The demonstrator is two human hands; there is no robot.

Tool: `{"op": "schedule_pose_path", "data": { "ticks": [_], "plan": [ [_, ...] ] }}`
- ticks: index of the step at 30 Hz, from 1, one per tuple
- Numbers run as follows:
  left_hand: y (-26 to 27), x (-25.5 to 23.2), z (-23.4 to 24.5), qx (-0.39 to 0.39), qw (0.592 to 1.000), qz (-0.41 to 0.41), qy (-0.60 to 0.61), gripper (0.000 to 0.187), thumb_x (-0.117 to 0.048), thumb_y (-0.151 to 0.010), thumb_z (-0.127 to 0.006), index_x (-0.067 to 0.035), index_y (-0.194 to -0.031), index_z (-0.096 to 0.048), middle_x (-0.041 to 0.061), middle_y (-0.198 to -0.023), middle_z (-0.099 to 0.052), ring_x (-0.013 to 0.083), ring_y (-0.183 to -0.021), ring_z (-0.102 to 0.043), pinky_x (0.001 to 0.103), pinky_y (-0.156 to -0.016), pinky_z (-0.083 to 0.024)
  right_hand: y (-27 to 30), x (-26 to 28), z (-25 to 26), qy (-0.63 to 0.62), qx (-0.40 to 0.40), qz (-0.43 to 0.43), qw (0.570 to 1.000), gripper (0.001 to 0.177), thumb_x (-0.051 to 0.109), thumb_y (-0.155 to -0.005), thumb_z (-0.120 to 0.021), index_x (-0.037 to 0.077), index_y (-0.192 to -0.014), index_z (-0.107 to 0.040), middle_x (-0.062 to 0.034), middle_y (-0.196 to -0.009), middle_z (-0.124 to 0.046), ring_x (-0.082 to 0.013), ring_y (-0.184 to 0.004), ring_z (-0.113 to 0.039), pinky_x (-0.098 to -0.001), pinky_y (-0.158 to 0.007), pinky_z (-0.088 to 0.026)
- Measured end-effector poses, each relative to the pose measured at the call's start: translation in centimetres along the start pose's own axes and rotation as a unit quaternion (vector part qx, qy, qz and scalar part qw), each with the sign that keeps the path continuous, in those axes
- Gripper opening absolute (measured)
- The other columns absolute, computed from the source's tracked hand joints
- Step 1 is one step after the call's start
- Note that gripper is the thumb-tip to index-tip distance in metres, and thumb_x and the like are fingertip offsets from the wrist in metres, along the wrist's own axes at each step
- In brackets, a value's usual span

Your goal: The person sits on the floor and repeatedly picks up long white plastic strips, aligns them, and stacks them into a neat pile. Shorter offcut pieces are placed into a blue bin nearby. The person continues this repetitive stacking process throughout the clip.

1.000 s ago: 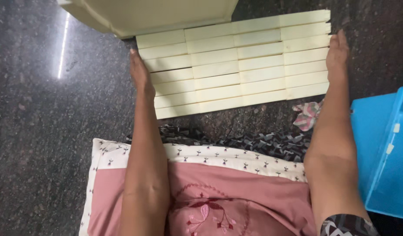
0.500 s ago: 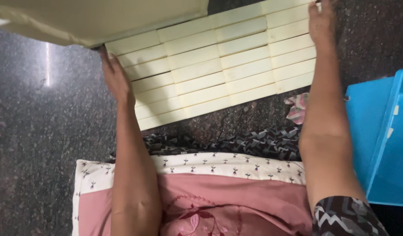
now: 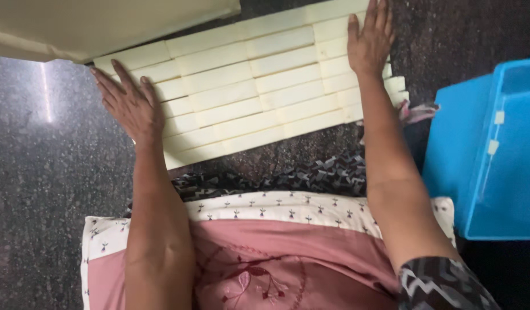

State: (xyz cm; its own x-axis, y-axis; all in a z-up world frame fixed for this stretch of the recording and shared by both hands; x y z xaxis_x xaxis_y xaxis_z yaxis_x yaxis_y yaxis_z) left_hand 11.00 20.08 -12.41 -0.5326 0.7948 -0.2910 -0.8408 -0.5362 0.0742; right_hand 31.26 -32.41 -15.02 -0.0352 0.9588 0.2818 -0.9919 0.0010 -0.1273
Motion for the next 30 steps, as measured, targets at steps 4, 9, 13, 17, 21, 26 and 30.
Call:
{"op": "schedule_pose_path", "data": {
  "ticks": [4,9,13,17,21,26,30],
  "plan": [
    [0.3,0.4,-0.9,-0.002,0.999,0.013,-0.036,0.075,-0.062,-0.114,-0.018,-0.016,-0.172,-0.021,0.021,-0.175,-0.003,0.0421,-0.163,-0.006,0.064,-0.131,-0.008,-0.2,-1.7,0.7,-0.011,-0.036,0.021,0.999,0.064,0.046,-0.114,-0.051,-0.002,-0.155,-0.042,-0.0267,-0.160,-0.038,-0.0458,-0.147,-0.033,-0.0563,-0.119,-0.027],
    [4.3,2.7,-1.6,-0.013,0.983,0.180,-0.023,0.075,-0.064,-0.111,-0.023,-0.018,-0.170,-0.017,0.022,-0.174,-0.002,0.0440,-0.160,-0.001,0.069,-0.126,-0.008,5.0,-8.3,4.1,-0.084,-0.120,-0.098,0.984,0.046,0.042,-0.111,-0.050,0.006,-0.136,-0.063,-0.0232,-0.136,-0.060,-0.0438,-0.125,-0.056,-0.0504,-0.107,-0.045],
    [8.5,2.4,-3.5,-0.002,0.957,0.288,0.012,0.078,-0.066,-0.108,-0.025,-0.019,-0.169,-0.010,0.024,-0.172,0.003,0.0503,-0.157,0.001,0.076,-0.118,-0.012,10.9,-11.5,3.5,0.005,-0.063,-0.214,0.975,0.044,0.045,-0.106,-0.052,0.012,-0.131,-0.068,-0.0223,-0.126,-0.062,-0.0432,-0.116,-0.060,-0.0538,-0.100,-0.047],
    [8.9,3.1,-4.8,0.004,0.950,0.308,0.055,0.077,-0.066,-0.109,-0.025,-0.021,-0.168,-0.007,0.024,-0.172,0.008,0.0520,-0.157,0.002,0.079,-0.116,-0.009,12.4,-9.4,1.6,0.074,-0.050,-0.121,0.989,0.053,0.041,-0.104,-0.057,0.002,-0.140,-0.057,-0.0279,-0.134,-0.057,-0.0494,-0.121,-0.055,-0.0556,-0.100,-0.045],
    [6.6,4.2,-3.9,-0.043,0.951,0.305,-0.006,0.078,-0.066,-0.110,-0.024,-0.018,-0.169,-0.007,0.026,-0.172,0.005,0.0504,-0.158,-0.004,0.075,-0.120,-0.012,12.1,-8.7,-0.5,0.011,0.095,-0.218,0.971,0.063,0.035,-0.101,-0.055,0.000,-0.151,-0.039,-0.0334,-0.144,-0.046,-0.0498,-0.125,-0.052,-0.0526,-0.104,-0.044],
    [5.5,6.1,-3.5,-0.050,0.953,0.299,-0.012,0.075,-0.066,-0.111,-0.022,-0.020,-0.170,-0.011,0.026,-0.172,-0.004,0.0479,-0.160,-0.010,0.071,-0.122,-0.016,12.2,-6.7,-0.1,0.020,0.143,-0.191,0.971,0.066,0.036,-0.101,-0.060,-0.004,-0.150,-0.041,-0.0361,-0.144,-0.046,-0.0474,-0.131,-0.053,-0.0478,-0.110,-0.045],
    [4.8,5.8,-2.6,-0.063,0.953,0.295,-0.028,0.075,-0.065,-0.110,-0.020,-0.020,-0.169,-0.012,0.024,-0.172,-0.007,0.0461,-0.158,-0.013,0.070,-0.122,-0.017,10.5,-6.0,0.5,0.038,0.176,-0.173,0.968,0.070,0.050,-0.101,-0.064,0.001,-0.147,-0.044,-0.0307,-0.147,-0.046,-0.0463,-0.138,-0.045,-0.0509,-0.114,-0.037]
  ]
}}
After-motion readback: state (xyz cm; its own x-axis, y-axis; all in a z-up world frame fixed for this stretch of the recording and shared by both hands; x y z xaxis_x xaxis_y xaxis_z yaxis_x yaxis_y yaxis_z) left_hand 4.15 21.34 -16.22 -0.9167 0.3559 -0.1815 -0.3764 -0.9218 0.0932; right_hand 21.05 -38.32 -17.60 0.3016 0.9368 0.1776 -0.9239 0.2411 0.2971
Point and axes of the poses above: each hand's wrist, its own y-axis away from the middle knuckle, its own z-axis out of the back of the hand, x = y × z, the point moved 6 cm from there along -y, towards the middle knuckle
